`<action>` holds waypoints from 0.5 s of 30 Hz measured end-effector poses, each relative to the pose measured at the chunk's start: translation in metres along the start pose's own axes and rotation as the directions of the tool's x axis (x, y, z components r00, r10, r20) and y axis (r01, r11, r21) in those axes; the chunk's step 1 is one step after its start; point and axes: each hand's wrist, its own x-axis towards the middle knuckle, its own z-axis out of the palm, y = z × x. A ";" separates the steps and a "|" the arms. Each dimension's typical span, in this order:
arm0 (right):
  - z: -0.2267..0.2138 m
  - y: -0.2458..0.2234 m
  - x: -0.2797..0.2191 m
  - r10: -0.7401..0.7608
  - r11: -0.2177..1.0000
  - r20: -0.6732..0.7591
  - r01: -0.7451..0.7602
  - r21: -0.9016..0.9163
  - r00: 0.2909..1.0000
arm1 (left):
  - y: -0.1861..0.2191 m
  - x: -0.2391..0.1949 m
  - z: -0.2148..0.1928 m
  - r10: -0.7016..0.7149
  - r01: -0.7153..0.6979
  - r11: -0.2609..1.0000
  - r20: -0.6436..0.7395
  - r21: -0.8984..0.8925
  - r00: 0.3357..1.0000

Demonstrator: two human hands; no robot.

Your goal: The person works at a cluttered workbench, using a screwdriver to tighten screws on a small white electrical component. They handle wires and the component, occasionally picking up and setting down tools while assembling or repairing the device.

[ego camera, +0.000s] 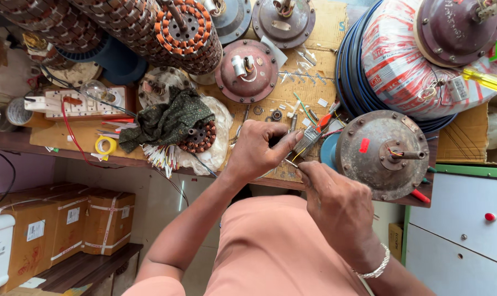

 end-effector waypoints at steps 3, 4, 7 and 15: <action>-0.017 0.006 0.016 0.054 0.993 0.220 -0.030 -0.111 0.974 | -0.002 0.005 0.001 -0.012 0.009 1.000 0.094 0.029 0.996; -0.024 0.011 0.022 0.061 0.981 0.336 0.005 -0.192 0.940 | -0.006 0.005 0.004 0.041 -0.052 0.997 0.165 0.061 0.985; -0.038 0.023 0.036 0.137 0.944 0.601 0.080 -0.321 0.787 | -0.025 0.005 0.018 0.084 -0.101 0.994 0.345 0.031 0.935; -0.028 0.031 0.088 -0.089 0.913 0.685 0.334 -0.233 0.723 | -0.090 0.011 0.042 -0.242 0.531 0.766 0.602 -0.363 0.761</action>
